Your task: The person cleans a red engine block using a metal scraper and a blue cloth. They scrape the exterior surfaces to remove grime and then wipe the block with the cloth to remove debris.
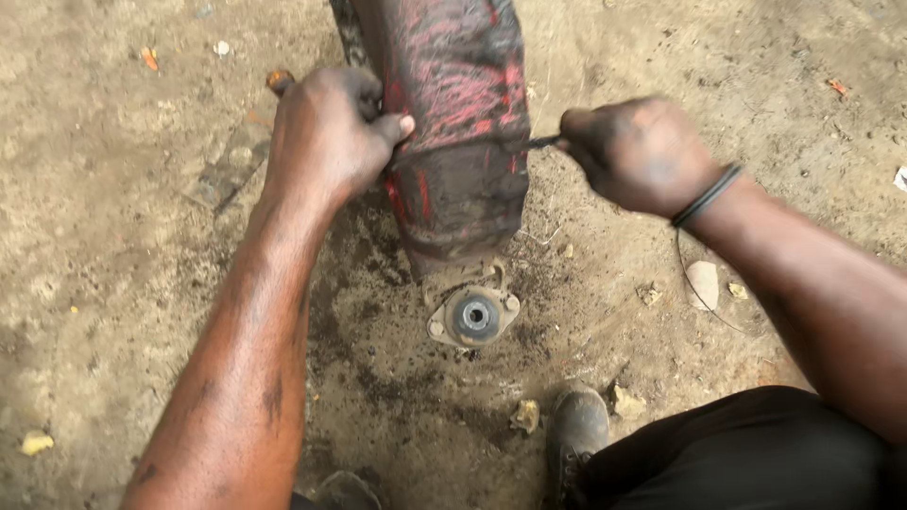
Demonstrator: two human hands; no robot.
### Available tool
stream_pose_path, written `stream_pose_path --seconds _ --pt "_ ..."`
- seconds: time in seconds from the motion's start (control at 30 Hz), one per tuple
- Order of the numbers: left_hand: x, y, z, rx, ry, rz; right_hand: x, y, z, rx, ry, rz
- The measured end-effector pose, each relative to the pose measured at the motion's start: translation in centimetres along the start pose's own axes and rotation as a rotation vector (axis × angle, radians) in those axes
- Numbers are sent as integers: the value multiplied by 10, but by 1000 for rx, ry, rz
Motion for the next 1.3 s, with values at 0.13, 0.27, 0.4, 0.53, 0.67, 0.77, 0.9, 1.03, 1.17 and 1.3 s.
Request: stream_pose_path --seconds 0.13,0.27,0.4,0.53,0.67,0.77,0.9,1.03,1.17,1.3 --pt "3 -2 6 5 24 6 19 -6 -28 -90 -21 -77" --pt "-2 2 1 78 60 -15 32 -11 -31 -61 62 17" --pt "-2 1 3 68 -13 -6 37 -11 -42 -146 11 97" --pt "-1 -1 3 32 16 6 49 -7 -35 -96 2 251" --pt "2 -1 5 -2 57 20 40 -16 -59 -55 40 173" --pt "0 0 1 48 40 7 42 -21 -64 -80 32 157" --pt "-2 3 5 -24 74 35 56 -19 -49 -97 13 167" --pt "-5 4 1 4 106 32 32 -36 -66 -160 21 -2" --pt "-7 5 -3 -61 131 60 63 -26 -51 -74 -49 206" --pt "-14 2 -15 -10 175 69 56 -28 -68 -96 9 78"
Point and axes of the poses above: each hand's wrist, its own y-axis away from the middle knuckle, its own x-axis out of the back of the hand, z = x × y, the point moved 7 cm from there along -y, towards the middle knuckle, and after that the axes turned 12 degrees about y, right-handed, at the moved point
